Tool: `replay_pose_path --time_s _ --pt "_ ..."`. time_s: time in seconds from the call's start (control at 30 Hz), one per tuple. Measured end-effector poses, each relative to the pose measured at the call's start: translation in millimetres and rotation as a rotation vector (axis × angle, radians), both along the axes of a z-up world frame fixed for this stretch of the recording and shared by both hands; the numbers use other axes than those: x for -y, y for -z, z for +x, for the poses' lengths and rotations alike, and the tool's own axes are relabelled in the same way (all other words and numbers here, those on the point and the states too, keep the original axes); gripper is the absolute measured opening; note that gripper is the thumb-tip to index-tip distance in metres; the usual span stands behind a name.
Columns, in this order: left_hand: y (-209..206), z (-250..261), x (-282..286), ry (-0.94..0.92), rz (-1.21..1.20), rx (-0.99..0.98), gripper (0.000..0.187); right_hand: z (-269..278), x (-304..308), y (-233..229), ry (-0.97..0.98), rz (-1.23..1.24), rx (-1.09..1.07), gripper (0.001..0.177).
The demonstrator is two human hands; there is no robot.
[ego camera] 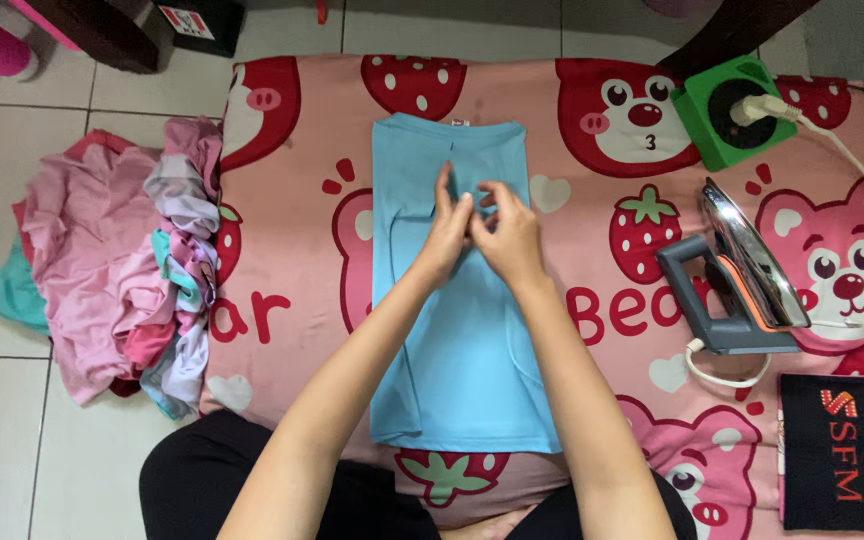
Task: The person irons a blue t-shirt on a patterned surface by hand, then folds the garment and applies the iron to the folded shirt.
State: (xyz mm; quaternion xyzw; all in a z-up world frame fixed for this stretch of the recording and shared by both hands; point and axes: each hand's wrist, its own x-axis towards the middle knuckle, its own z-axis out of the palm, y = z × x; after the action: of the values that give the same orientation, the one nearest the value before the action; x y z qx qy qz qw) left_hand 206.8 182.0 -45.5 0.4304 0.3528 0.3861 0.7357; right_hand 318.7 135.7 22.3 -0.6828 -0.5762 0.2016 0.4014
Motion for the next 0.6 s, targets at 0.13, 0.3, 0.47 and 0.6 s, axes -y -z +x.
replay_pose_path --time_s 0.13,0.3,0.47,0.6 --pt "14 -1 -5 -0.014 0.447 -0.248 0.072 24 23 1 0.083 0.028 0.011 0.026" --pt "31 4 -16 -0.078 0.481 -0.479 0.065 49 63 12 0.161 -0.192 0.097 0.017" --pt "33 -5 -14 -0.106 0.496 -0.505 0.07 49 98 5 0.066 -0.394 0.006 0.021" --pt "22 -16 9 -0.212 0.605 -0.552 0.067 49 128 -18 -0.028 -0.601 0.04 0.03"
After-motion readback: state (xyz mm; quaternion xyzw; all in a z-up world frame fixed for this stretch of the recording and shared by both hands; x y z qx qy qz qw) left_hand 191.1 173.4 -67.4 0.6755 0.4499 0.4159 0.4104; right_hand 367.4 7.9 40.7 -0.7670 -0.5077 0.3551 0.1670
